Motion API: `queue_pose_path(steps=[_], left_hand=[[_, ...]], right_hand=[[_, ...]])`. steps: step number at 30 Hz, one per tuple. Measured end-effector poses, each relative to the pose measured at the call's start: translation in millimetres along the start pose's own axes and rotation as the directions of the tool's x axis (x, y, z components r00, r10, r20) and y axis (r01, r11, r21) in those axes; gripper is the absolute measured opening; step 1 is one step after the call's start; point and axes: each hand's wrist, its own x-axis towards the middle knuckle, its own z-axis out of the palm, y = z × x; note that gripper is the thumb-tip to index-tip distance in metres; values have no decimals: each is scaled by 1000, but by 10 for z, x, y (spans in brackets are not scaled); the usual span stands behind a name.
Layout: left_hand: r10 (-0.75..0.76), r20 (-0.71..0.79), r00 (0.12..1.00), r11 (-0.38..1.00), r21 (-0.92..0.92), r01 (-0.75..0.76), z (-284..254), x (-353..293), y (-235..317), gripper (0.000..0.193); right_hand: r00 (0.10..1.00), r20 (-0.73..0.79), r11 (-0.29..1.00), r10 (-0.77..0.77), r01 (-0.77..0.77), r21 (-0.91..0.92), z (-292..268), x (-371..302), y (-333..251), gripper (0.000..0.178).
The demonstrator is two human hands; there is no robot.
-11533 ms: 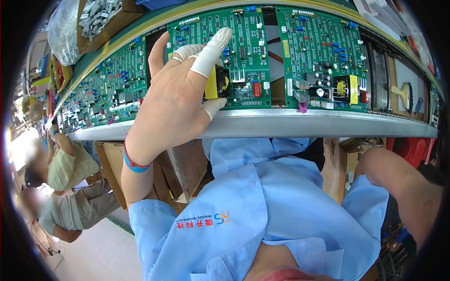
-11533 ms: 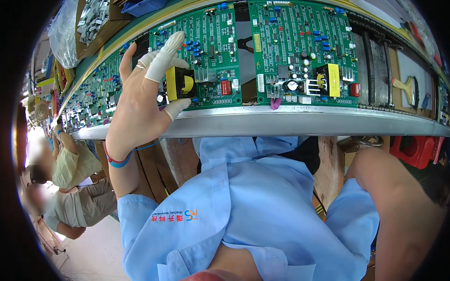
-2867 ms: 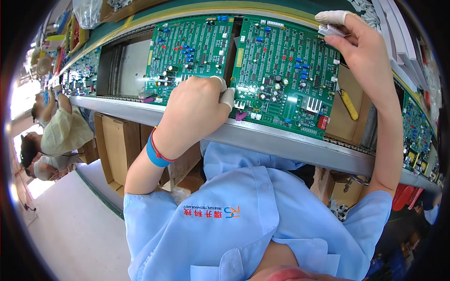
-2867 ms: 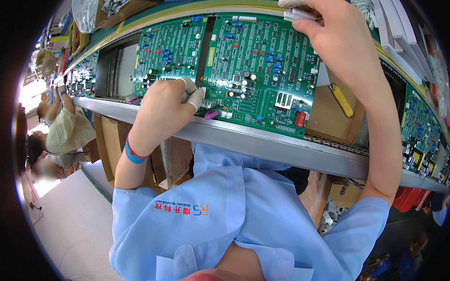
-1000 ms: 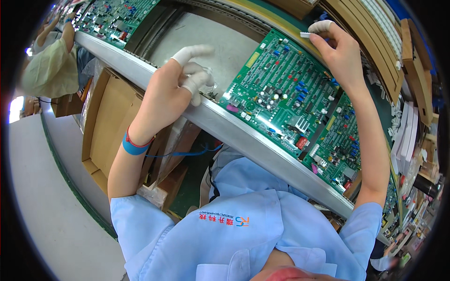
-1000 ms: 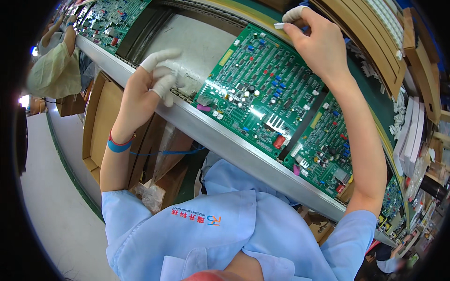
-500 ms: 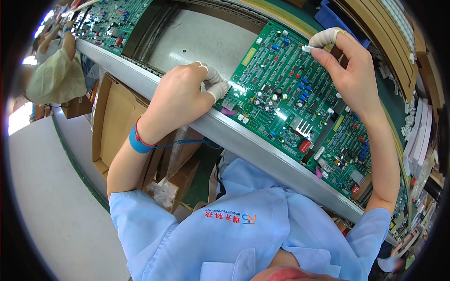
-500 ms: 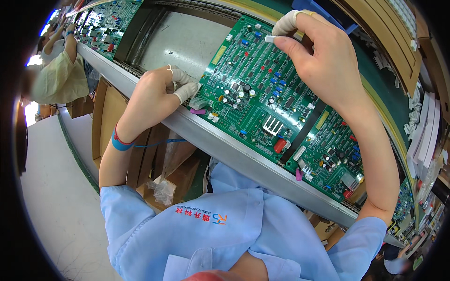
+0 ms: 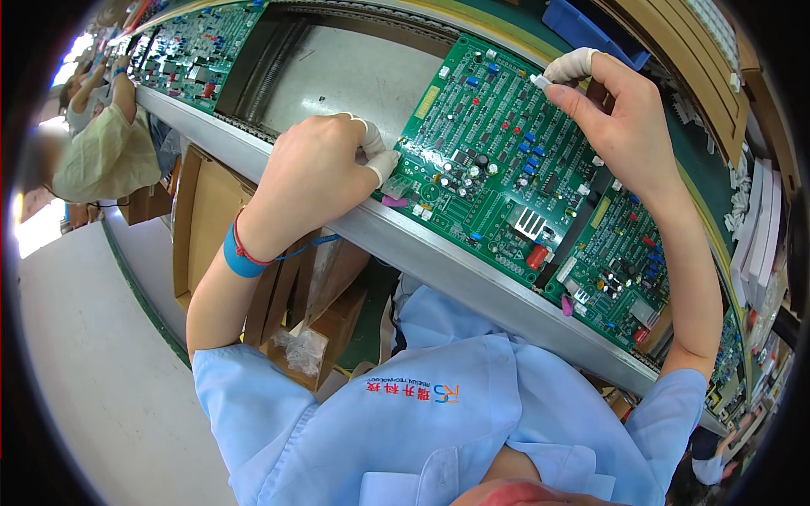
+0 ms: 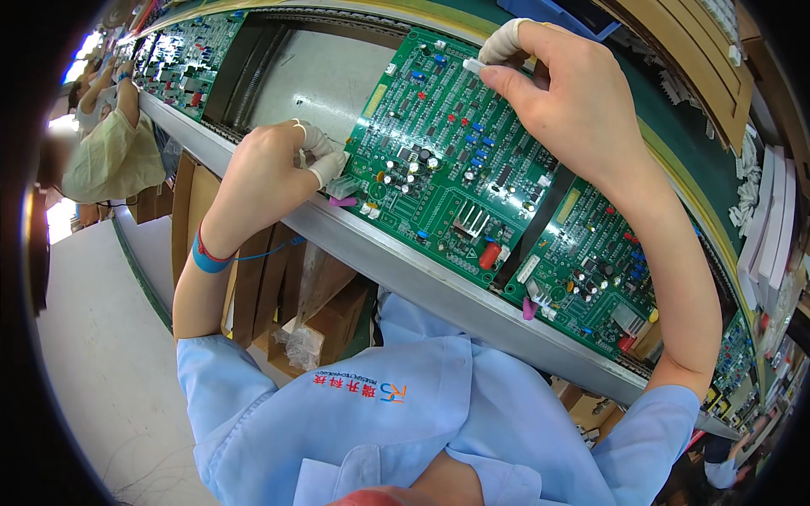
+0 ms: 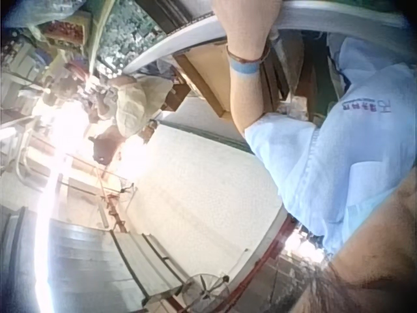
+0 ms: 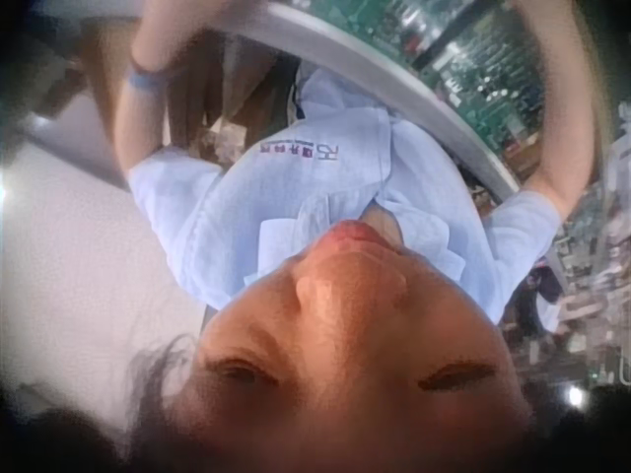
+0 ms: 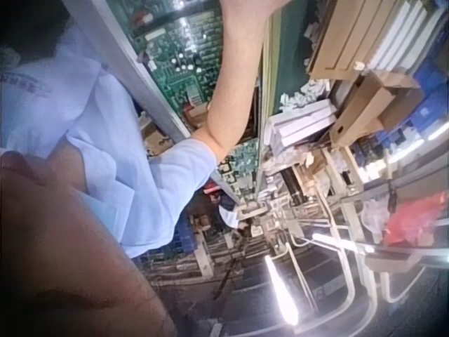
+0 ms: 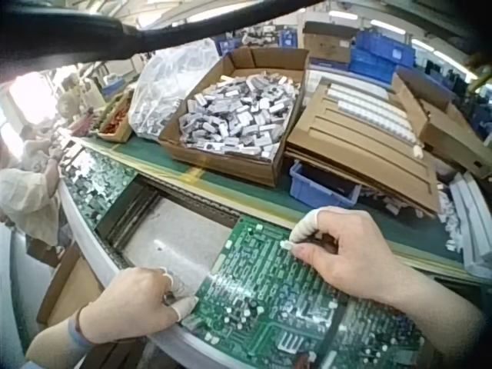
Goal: Manually assemble components onto printed circuit boards on an assembly line.
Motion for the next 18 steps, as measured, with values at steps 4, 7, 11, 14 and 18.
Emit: queue_pose_path(steps=[4,7,11,14,18], left_hand=[[-9,62,998,998,61,5,-108,17,25,23],[16,-4,1000,997,-78,-16,-201,41,-125,25],[-147,-179,973,950,-300,88,-81,84,-285,27],[-109,-235,966,919,-394,8,170,-2,-468,25],[-89,-376,922,826,-546,-143,380,-92,-568,21]], right_hand=[[1000,-5,998,25,-25,-57,7,74,-2,12],[999,-35,980,-17,10,-197,65,179,-9,14],[981,-77,861,-181,120,-493,197,338,66,13],[987,-15,831,-158,124,-542,282,397,66,12],[988,50,791,-146,147,-593,320,420,30,13]])
